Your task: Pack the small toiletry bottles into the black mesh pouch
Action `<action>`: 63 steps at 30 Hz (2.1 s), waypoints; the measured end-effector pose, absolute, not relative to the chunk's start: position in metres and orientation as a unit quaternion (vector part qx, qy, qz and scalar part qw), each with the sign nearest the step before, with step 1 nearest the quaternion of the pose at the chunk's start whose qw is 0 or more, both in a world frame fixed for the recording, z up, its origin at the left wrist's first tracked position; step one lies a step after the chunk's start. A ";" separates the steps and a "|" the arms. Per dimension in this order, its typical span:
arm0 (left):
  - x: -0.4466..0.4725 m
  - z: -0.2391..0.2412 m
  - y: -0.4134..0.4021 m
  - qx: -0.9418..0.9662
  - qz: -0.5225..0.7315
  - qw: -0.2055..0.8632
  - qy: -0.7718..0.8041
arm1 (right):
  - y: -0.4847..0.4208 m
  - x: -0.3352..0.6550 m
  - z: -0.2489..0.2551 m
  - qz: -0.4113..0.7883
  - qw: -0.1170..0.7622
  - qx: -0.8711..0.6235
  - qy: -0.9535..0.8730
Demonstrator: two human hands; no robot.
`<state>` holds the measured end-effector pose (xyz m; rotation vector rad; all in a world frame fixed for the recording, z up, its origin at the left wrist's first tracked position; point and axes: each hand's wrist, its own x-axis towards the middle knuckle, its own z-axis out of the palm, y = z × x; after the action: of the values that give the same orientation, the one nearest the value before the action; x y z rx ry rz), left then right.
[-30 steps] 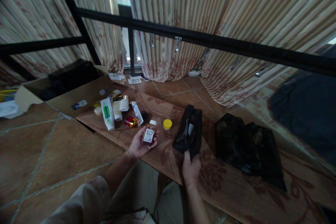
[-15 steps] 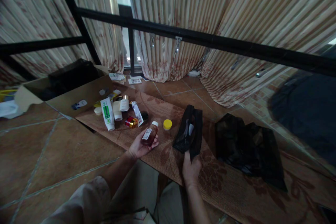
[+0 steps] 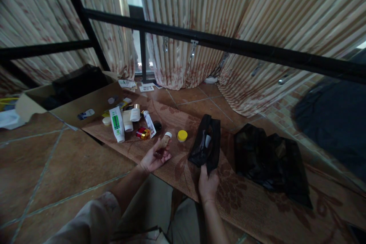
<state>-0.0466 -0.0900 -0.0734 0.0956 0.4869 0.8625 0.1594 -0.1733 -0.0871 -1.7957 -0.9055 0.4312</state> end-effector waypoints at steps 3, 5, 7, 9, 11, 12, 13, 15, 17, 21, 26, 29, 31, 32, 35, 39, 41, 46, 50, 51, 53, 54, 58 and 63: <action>-0.047 -0.073 -0.090 0.051 0.411 0.887 0.206 | -0.173 0.160 -0.088 0.182 0.512 -0.754 -0.369; -0.048 -0.073 -0.090 0.058 0.410 0.888 0.200 | -0.174 0.160 -0.089 0.183 0.508 -0.759 -0.363; -0.048 -0.074 -0.090 0.062 0.405 0.889 0.202 | -0.174 0.160 -0.089 0.187 0.504 -0.764 -0.356; -0.048 -0.075 -0.090 0.061 0.401 0.890 0.207 | -0.174 0.159 -0.089 0.189 0.502 -0.766 -0.354; -0.048 -0.075 -0.091 0.056 0.400 0.890 0.210 | -0.174 0.159 -0.087 0.189 0.502 -0.765 -0.357; -0.048 -0.075 -0.091 0.053 0.401 0.891 0.208 | -0.173 0.159 -0.086 0.188 0.502 -0.764 -0.360; -0.048 -0.075 -0.091 0.051 0.400 0.892 0.204 | -0.173 0.158 -0.086 0.188 0.502 -0.762 -0.362; -0.049 -0.073 -0.091 0.049 0.400 0.895 0.190 | -0.173 0.158 -0.085 0.185 0.506 -0.761 -0.363; -0.050 -0.071 -0.090 0.049 0.396 0.900 0.174 | -0.173 0.158 -0.085 0.180 0.506 -0.761 -0.364; -0.053 -0.068 -0.089 0.046 0.385 0.911 0.141 | -0.174 0.158 -0.086 0.181 0.504 -0.761 -0.366; -0.054 -0.066 -0.092 0.044 0.395 0.908 0.130 | -0.174 0.158 -0.088 0.184 0.507 -0.758 -0.367; -0.055 -0.066 -0.094 0.039 0.404 0.904 0.136 | -0.174 0.159 -0.088 0.177 0.516 -0.753 -0.368; -0.055 -0.065 -0.094 0.034 0.405 0.902 0.147 | -0.174 0.159 -0.088 0.178 0.517 -0.750 -0.372; -0.055 -0.065 -0.094 0.032 0.404 0.902 0.152 | -0.174 0.159 -0.088 0.178 0.516 -0.749 -0.374; -0.055 -0.063 -0.095 0.026 0.401 0.902 0.160 | -0.174 0.159 -0.087 0.178 0.513 -0.752 -0.374; -0.055 -0.063 -0.094 0.012 0.395 0.905 0.159 | -0.174 0.159 -0.088 0.175 0.511 -0.754 -0.374; -0.055 -0.063 -0.093 0.010 0.393 0.906 0.158 | -0.174 0.159 -0.088 0.178 0.510 -0.756 -0.369; -0.054 -0.064 -0.092 0.026 0.403 0.902 0.153 | -0.174 0.159 -0.089 0.180 0.512 -0.754 -0.370; -0.054 -0.066 -0.092 0.024 0.402 0.904 0.144 | -0.175 0.160 -0.090 0.188 0.510 -0.758 -0.361; -0.054 -0.066 -0.092 0.023 0.401 0.904 0.143 | -0.174 0.160 -0.090 0.189 0.510 -0.759 -0.358; -0.053 -0.067 -0.092 0.024 0.400 0.905 0.142 | -0.174 0.160 -0.091 0.188 0.512 -0.757 -0.359; -0.053 -0.068 -0.092 0.026 0.400 0.905 0.140 | -0.174 0.161 -0.091 0.188 0.513 -0.756 -0.362; -0.053 -0.069 -0.092 0.032 0.403 0.905 0.130 | -0.174 0.160 -0.090 0.188 0.515 -0.753 -0.365; -0.053 -0.071 -0.092 0.032 0.400 0.907 0.125 | -0.174 0.158 -0.085 0.188 0.510 -0.755 -0.366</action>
<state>-0.0534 -0.0916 -0.0710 0.0657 0.2587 0.8259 0.1578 -0.1743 -0.0845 -1.8187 -0.8824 0.4522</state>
